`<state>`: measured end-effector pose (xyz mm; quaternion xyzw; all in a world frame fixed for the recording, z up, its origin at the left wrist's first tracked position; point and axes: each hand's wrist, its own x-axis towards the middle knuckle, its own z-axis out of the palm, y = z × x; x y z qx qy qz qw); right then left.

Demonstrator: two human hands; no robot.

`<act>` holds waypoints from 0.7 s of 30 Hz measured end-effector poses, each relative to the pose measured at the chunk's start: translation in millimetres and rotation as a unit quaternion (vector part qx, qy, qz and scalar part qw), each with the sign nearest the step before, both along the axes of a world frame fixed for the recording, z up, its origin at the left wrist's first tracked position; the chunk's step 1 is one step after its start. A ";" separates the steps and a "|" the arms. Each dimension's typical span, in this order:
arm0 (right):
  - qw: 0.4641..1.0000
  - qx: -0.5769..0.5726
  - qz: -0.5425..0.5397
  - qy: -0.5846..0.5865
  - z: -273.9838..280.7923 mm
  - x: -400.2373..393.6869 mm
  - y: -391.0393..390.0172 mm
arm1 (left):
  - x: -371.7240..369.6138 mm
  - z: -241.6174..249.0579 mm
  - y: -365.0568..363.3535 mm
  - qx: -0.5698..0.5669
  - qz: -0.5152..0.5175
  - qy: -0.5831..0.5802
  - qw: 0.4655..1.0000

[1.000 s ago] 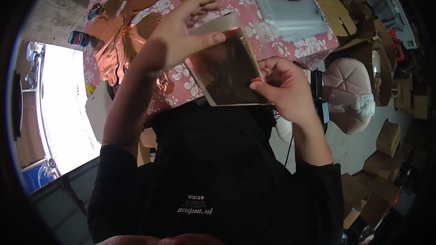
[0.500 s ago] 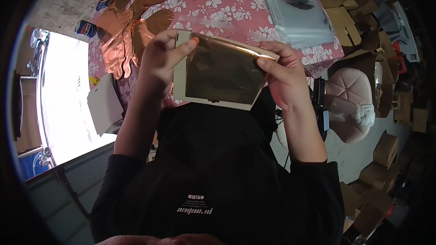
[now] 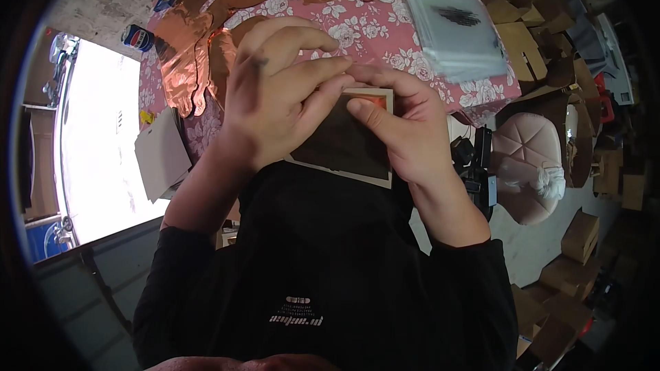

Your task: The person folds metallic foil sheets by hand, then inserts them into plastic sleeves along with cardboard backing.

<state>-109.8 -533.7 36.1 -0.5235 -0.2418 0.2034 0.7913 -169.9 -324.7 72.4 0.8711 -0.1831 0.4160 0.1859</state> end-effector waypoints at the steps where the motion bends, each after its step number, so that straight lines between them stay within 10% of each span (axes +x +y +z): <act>1: 1.000 -0.003 -0.003 -0.008 2.5 -1.1 -0.2 | 0.1 1.6 1.3 0.000 -0.001 0.001 1.000; 21: 0.988 -0.124 0.040 -0.080 9.6 -5.1 -6.8 | -11.1 11.2 8.8 -0.023 -0.091 0.096 0.991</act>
